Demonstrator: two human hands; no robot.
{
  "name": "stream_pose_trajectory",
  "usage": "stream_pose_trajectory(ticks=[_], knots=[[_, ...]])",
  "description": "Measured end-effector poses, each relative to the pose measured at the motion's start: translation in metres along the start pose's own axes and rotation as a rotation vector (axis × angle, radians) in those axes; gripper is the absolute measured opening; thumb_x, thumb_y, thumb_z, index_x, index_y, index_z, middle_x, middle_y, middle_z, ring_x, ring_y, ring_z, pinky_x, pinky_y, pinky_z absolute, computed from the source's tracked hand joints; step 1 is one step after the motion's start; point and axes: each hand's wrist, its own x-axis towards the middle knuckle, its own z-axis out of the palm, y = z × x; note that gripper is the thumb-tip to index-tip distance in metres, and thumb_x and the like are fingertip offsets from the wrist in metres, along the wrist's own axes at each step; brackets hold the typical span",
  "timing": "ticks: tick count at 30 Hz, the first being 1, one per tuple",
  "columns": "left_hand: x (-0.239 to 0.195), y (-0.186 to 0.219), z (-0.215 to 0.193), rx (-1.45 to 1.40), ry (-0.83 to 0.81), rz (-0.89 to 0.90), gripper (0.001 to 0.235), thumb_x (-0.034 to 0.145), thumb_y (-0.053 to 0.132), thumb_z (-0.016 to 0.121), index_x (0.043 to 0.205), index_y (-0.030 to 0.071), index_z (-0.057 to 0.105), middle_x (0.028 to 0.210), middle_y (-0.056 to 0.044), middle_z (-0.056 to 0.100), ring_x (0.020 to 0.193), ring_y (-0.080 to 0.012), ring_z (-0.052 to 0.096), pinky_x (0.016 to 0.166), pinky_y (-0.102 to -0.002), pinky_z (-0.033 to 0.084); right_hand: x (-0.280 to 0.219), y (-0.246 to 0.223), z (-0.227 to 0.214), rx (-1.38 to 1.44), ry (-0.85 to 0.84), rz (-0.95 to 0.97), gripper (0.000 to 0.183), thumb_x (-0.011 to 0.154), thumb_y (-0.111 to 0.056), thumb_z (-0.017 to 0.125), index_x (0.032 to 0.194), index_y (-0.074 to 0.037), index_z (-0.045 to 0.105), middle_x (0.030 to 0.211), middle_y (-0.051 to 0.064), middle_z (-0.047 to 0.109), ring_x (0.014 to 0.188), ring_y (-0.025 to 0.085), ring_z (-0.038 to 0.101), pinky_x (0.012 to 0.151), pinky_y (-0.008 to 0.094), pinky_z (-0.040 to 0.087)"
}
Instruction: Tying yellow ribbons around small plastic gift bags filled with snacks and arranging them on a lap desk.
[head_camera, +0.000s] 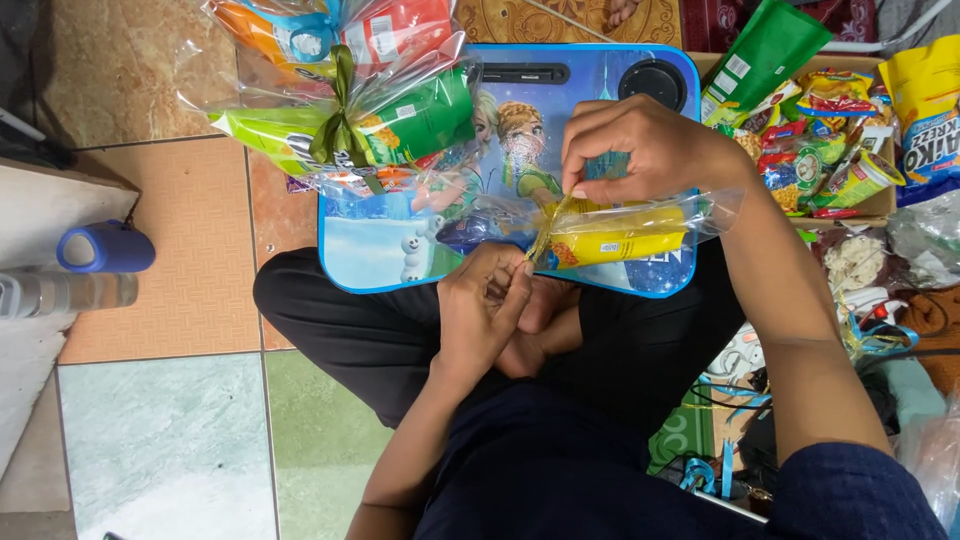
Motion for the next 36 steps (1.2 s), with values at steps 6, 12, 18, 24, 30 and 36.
stream_pose_trajectory(ticks=[6, 12, 18, 24, 30, 36], knots=[[0.002, -0.002, -0.005, 0.058, -0.077, 0.087, 0.008, 0.097, 0.008, 0.063, 0.091, 0.01, 0.06, 0.078, -0.002, 0.056, 0.06, -0.0146, 0.048, 0.057, -0.03, 0.041, 0.004, 0.014, 0.003, 0.004, 0.035, -0.083, 0.01, 0.094, -0.014, 0.071, 0.088, -0.007, 0.074, 0.087, 0.004, 0.069, 0.08, 0.021, 0.058, 0.077, 0.036, 0.049], [0.002, 0.005, -0.003, 0.034, -0.026, 0.116, 0.008, 0.102, 0.013, 0.065, 0.097, 0.007, 0.066, 0.083, -0.004, 0.064, 0.067, -0.0147, 0.057, 0.063, -0.029, 0.047, 0.0, 0.001, -0.004, -0.016, 0.079, -0.049, 0.004, 0.09, -0.004, 0.074, 0.086, -0.005, 0.074, 0.085, 0.005, 0.069, 0.079, 0.02, 0.055, 0.074, 0.034, 0.047], [0.0, 0.007, -0.004, 0.021, 0.036, 0.056, 0.022, 0.101, 0.021, 0.067, 0.118, 0.007, 0.07, 0.093, -0.004, 0.067, 0.076, -0.0132, 0.066, 0.067, -0.026, 0.057, -0.045, -0.019, -0.007, -0.043, 0.356, 0.001, 0.023, 0.097, -0.006, 0.074, 0.113, 0.009, 0.073, 0.104, 0.021, 0.07, 0.084, 0.025, 0.069, 0.077, 0.031, 0.059], [-0.002, 0.003, -0.003, -0.186, -0.03, 0.02, 0.017, 0.101, 0.012, 0.067, 0.116, 0.006, 0.073, 0.098, -0.004, 0.068, 0.07, -0.0077, 0.065, 0.058, -0.019, 0.052, -0.122, -0.03, 0.069, -0.161, 1.363, 0.118, 0.028, 0.106, -0.018, 0.075, 0.102, 0.01, 0.069, 0.077, 0.017, 0.054, 0.054, 0.024, 0.052, 0.052, 0.033, 0.034], [0.003, -0.002, 0.012, -0.248, 0.073, 0.098, 0.012, 0.091, 0.003, 0.077, 0.102, 0.005, 0.078, 0.08, -0.009, 0.069, 0.066, -0.0239, 0.07, 0.054, -0.031, 0.055, -0.07, -0.078, 0.125, -0.114, 1.091, 0.089, 0.008, 0.082, -0.002, 0.083, 0.086, 0.004, 0.079, 0.077, 0.015, 0.073, 0.057, 0.019, 0.063, 0.06, 0.03, 0.053], [0.003, 0.002, 0.012, -0.292, 0.106, 0.096, 0.013, 0.09, 0.006, 0.08, 0.103, 0.004, 0.078, 0.079, -0.008, 0.069, 0.064, -0.0216, 0.07, 0.052, -0.03, 0.054, -0.023, -0.085, 0.146, -0.229, 1.001, 0.164, 0.015, 0.082, 0.007, 0.081, 0.096, 0.002, 0.081, 0.081, 0.007, 0.076, 0.049, 0.015, 0.06, 0.049, 0.026, 0.054]])
